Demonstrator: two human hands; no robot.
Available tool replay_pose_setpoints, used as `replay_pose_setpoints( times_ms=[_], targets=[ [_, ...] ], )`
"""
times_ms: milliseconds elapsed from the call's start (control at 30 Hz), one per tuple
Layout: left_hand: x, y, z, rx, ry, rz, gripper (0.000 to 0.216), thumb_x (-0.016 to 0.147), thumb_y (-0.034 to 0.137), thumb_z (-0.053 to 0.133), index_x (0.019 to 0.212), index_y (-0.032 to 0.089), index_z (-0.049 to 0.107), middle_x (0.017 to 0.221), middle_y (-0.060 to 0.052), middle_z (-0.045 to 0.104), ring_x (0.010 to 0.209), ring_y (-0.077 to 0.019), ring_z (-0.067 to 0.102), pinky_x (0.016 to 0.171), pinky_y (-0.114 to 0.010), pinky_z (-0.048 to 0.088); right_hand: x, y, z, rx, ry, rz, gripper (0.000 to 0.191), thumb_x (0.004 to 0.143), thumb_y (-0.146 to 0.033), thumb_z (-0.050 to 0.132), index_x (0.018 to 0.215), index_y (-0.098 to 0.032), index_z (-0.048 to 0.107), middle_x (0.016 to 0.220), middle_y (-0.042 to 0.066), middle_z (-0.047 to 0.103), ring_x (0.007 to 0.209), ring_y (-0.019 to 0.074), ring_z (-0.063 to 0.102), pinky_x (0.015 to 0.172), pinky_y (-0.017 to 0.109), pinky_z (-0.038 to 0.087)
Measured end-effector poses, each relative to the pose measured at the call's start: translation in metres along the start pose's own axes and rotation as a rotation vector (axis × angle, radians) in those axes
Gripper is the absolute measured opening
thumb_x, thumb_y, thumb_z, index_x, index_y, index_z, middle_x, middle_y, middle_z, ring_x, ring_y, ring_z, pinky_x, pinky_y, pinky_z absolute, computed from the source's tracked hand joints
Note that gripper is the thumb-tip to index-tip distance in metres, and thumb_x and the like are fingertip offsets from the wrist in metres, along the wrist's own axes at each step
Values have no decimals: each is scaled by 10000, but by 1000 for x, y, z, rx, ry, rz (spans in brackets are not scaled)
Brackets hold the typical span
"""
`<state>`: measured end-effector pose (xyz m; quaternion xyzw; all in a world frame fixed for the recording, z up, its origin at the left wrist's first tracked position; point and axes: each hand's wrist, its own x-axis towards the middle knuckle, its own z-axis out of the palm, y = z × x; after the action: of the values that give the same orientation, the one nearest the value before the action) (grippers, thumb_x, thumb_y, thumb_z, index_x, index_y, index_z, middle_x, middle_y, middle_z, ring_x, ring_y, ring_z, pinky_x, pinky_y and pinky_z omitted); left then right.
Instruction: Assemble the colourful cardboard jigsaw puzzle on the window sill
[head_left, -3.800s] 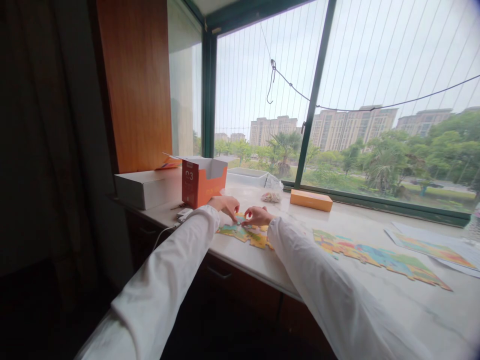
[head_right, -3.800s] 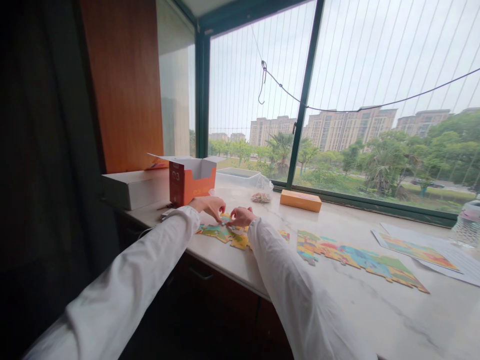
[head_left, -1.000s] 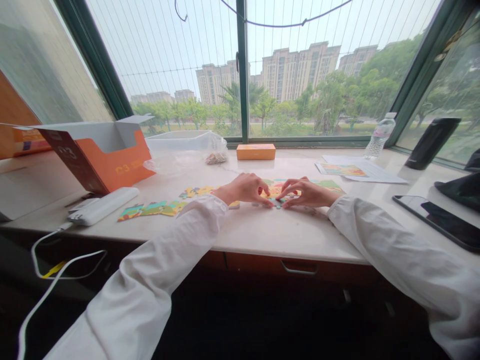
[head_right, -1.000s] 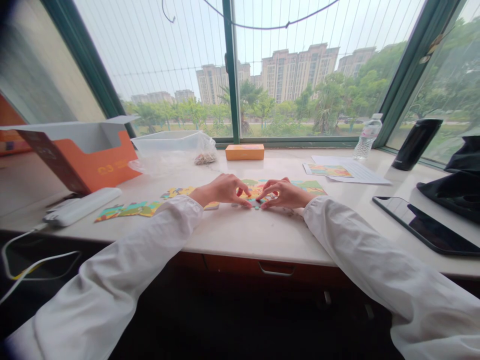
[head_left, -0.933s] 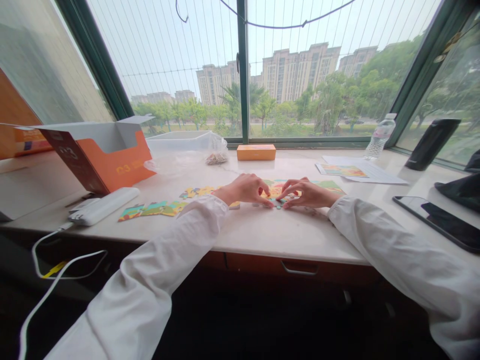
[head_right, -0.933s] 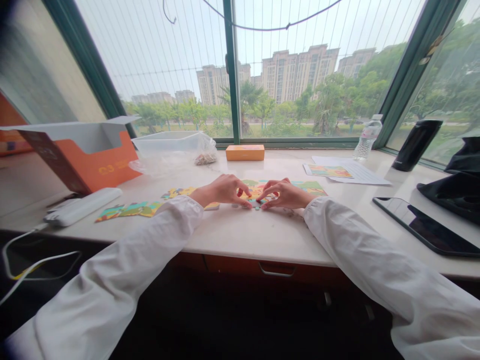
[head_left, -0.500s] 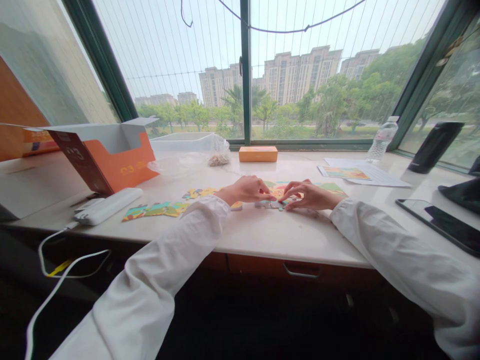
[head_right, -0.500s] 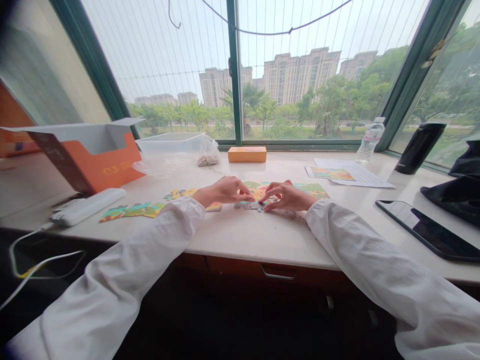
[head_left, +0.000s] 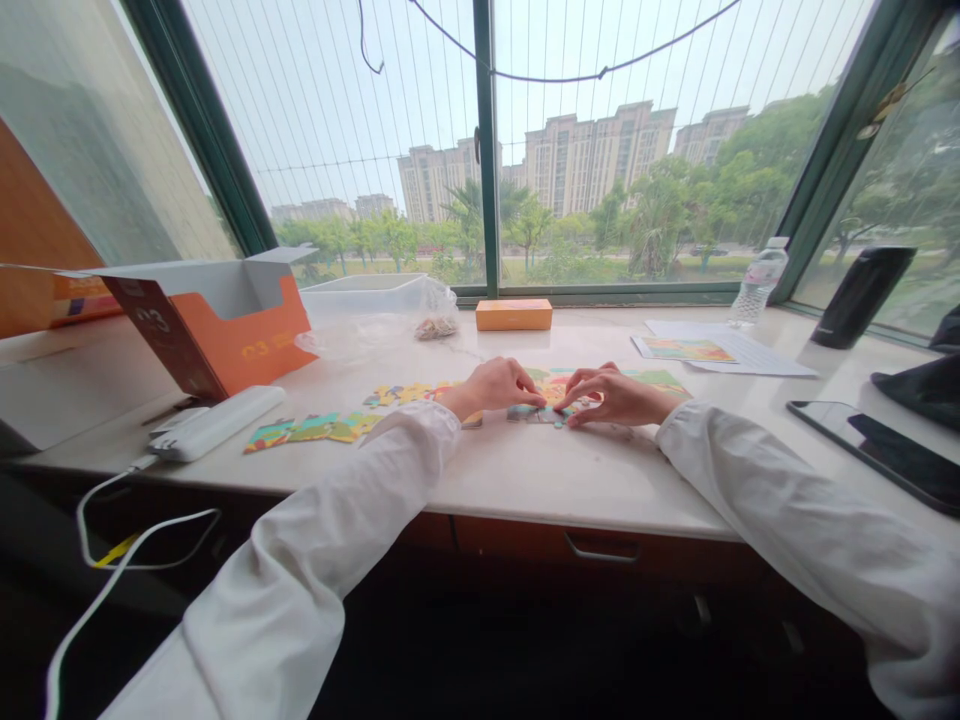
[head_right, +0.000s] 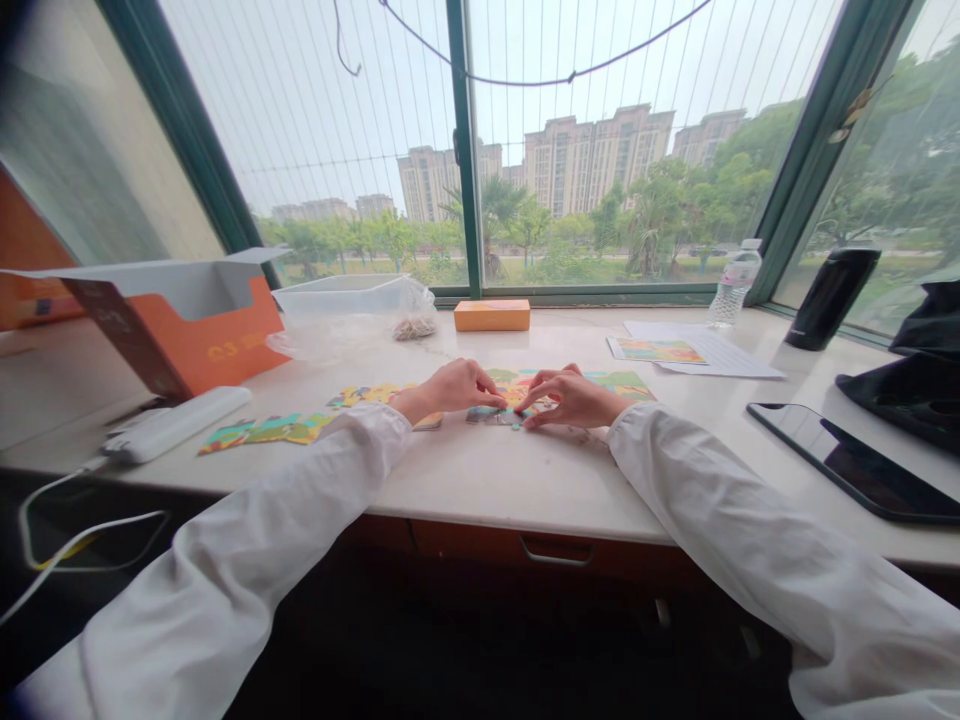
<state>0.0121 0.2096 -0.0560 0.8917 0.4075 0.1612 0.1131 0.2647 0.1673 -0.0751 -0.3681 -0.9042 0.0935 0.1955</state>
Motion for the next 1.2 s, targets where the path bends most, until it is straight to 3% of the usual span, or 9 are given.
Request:
replay_pose_setpoints(
  times_ms=[333,600,933,1100,1200],
  targets=[
    [3,-1,3,-110,31,-74,447,631,602,783,834,206,828,618,-6,664,550,-117,485,500,-257,270,-1,-2,0,23,-10,12,485,799,-725,623,1063,-352,785,1124,84,682,1019,266,619,1014,457,268],
    [2,-2,3,-96,19,-34,419,659,581,777,836,204,822,667,-11,682,579,-119,503,508,-248,275,0,-3,1,-4,-34,10,452,825,-686,624,1046,-326,784,978,60,724,881,220,632,938,403,272],
    [-1,0,-1,-26,36,20,446,743,630,685,795,205,809,621,-5,641,556,-116,469,517,-255,267,-2,-5,-1,-31,-14,-18,433,877,-656,571,1068,-324,774,980,54,723,833,187,627,901,378,278],
    [-3,-2,-11,104,174,9,574,894,667,469,778,212,799,585,-19,631,562,-141,500,558,-269,284,-4,-26,-18,-140,227,-12,345,976,-453,485,1117,-287,753,825,27,739,644,137,590,872,372,327],
    [-5,-3,-17,150,228,-9,575,918,656,441,802,229,808,591,-35,648,598,-171,555,595,-276,313,-13,-69,-26,-211,472,-25,329,970,-335,461,1048,-276,775,642,7,689,571,142,570,821,360,385]
  ],
)
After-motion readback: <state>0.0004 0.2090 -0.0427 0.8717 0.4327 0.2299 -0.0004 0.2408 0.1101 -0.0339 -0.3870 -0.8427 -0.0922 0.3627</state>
